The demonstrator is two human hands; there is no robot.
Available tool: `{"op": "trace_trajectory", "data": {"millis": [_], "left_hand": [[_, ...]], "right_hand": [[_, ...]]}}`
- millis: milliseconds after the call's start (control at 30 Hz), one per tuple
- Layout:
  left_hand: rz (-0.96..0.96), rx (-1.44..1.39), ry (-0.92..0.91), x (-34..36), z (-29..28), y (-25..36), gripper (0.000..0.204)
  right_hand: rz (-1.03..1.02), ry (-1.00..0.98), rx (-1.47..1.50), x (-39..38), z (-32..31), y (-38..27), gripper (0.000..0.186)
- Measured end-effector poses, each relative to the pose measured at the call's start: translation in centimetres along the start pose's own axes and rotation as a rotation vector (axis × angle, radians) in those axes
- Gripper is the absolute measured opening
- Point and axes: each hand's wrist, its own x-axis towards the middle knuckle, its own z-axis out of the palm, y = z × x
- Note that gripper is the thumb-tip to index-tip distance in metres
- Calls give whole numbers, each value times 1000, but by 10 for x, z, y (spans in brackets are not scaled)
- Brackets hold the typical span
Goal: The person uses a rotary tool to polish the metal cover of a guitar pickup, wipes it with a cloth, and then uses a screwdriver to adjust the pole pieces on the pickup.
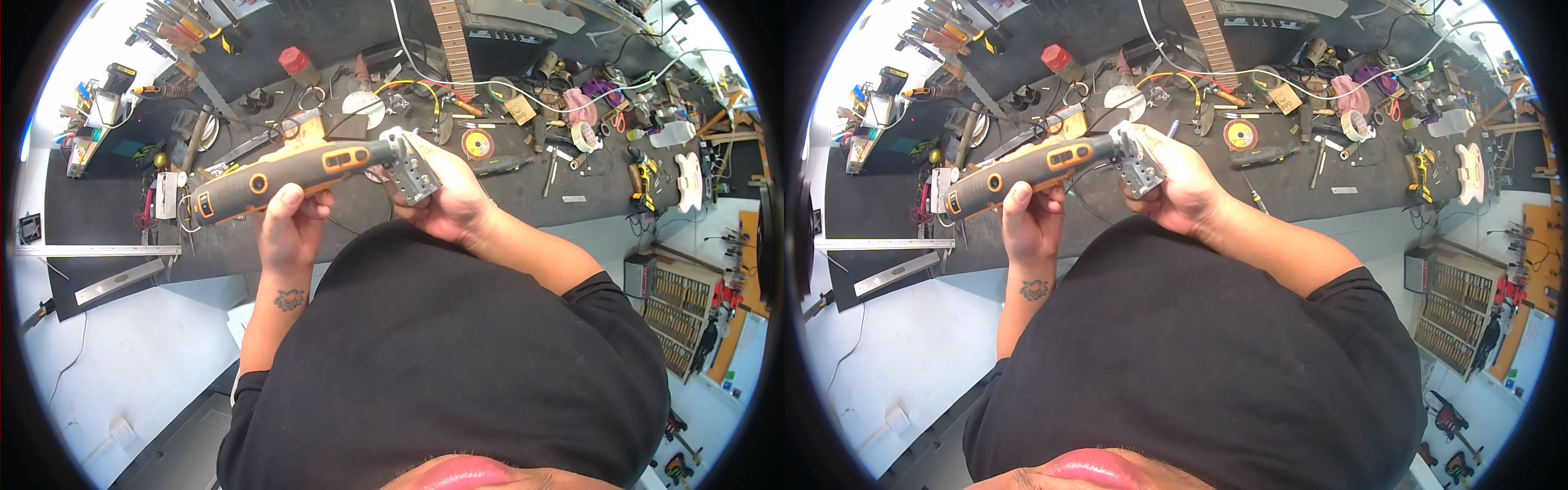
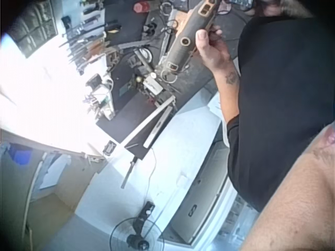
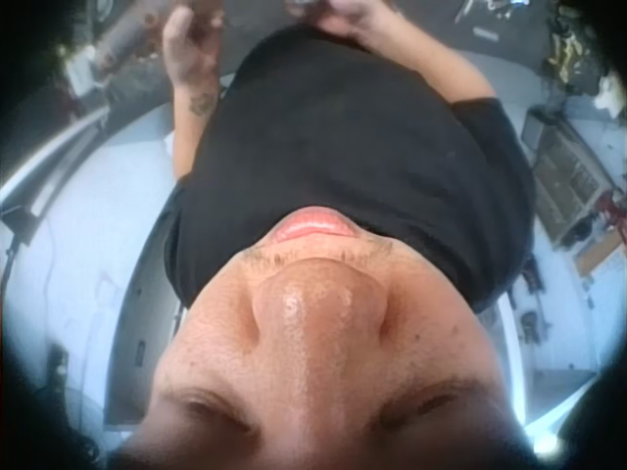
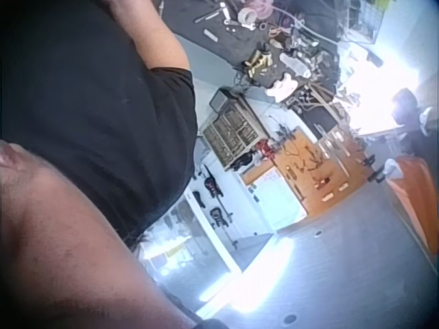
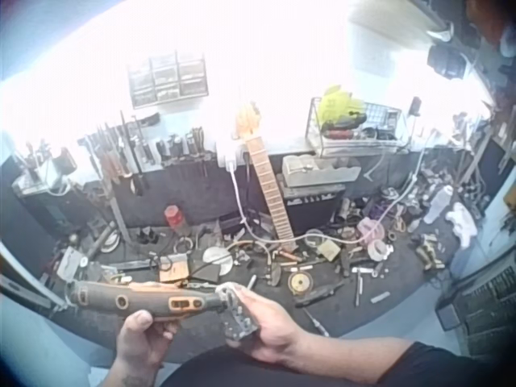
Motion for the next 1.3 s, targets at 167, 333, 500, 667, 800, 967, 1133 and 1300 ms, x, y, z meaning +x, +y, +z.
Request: {"op": "trace_trajectory", "data": {"millis": [167,333,500,667,800,967,1133,1300], "left_hand": [[-1,-2,39,0,0,-2,51],[3,60,0,-3,18,4,42],[-19,0,7,-1,0,-1,45],[39,-25,14,6,-3,-3,48],[33,-9,5,6,0,-1,47],[31,-23,33,8,0,0,48],[43,11,6,5,5,0,46],[19,-8,39,3,0,0,43]], "right_hand": [[-2,17,6,0,3,0,24],[13,39,10,0,3,-1,19],[10,-2,22,0,1,-1,20],[17,25,36,-1,2,0,21],[19,23,29,0,3,-1,21],[18,18,39,-1,2,0,21],[20,24,41,0,1,0,21],[2,12,18,-1,0,0,22]]}}
